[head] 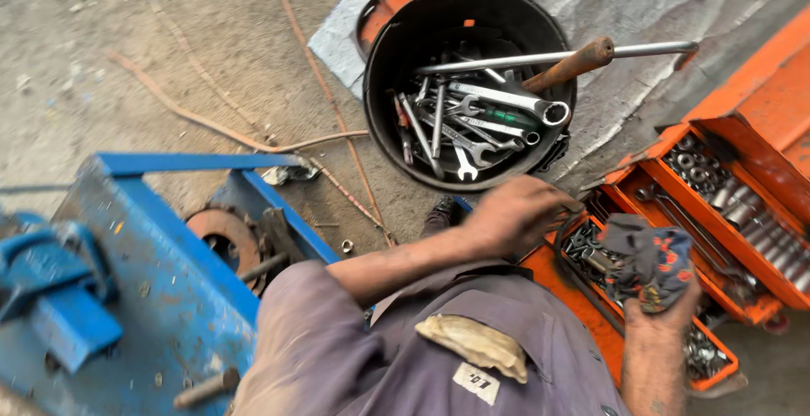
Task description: The person unlocks an orange toolbox and transfers various tools from a black bucket into the toolbox drawers. They place wrenches, sockets, and other hand tools into the appropriate compartments, organizing them by type and size.
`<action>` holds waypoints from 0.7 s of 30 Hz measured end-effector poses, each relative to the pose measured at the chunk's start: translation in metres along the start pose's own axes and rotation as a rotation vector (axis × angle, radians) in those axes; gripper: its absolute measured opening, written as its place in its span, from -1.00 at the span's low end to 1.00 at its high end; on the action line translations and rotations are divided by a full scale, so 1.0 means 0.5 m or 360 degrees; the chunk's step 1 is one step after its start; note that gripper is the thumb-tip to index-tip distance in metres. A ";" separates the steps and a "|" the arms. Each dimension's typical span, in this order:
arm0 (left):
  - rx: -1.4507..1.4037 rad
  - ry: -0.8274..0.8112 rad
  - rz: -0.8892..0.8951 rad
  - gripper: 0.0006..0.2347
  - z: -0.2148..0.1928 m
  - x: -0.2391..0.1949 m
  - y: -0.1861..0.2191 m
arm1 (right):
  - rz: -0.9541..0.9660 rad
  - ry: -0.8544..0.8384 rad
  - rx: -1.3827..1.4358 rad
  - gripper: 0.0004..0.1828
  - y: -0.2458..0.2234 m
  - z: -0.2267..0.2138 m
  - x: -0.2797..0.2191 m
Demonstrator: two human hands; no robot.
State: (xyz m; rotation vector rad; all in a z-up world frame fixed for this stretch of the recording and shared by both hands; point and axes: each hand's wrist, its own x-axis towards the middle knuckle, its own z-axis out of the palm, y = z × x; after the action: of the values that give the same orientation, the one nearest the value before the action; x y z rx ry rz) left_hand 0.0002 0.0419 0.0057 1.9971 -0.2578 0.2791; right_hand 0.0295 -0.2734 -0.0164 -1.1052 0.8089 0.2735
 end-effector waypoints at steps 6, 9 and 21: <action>0.0260 0.0213 -0.0152 -0.63 -0.175 0.025 -0.127 | 0.0055 0.0239 -0.0138 -0.72 0.049 0.075 -0.083; 0.0460 0.0168 -0.0550 -0.69 -0.230 0.057 -0.203 | 0.0001 0.0271 -0.0090 -0.73 0.078 0.098 -0.113; -0.0040 -0.0178 -0.0307 -0.68 -0.243 0.145 -0.234 | -0.0105 0.0299 -0.0017 -0.80 0.163 0.120 -0.145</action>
State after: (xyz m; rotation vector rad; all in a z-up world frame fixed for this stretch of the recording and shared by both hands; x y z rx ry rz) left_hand 0.0944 0.1971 -0.0213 1.9986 -0.1371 0.0410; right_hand -0.0409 -0.1709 -0.0094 -1.1774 0.9358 0.1196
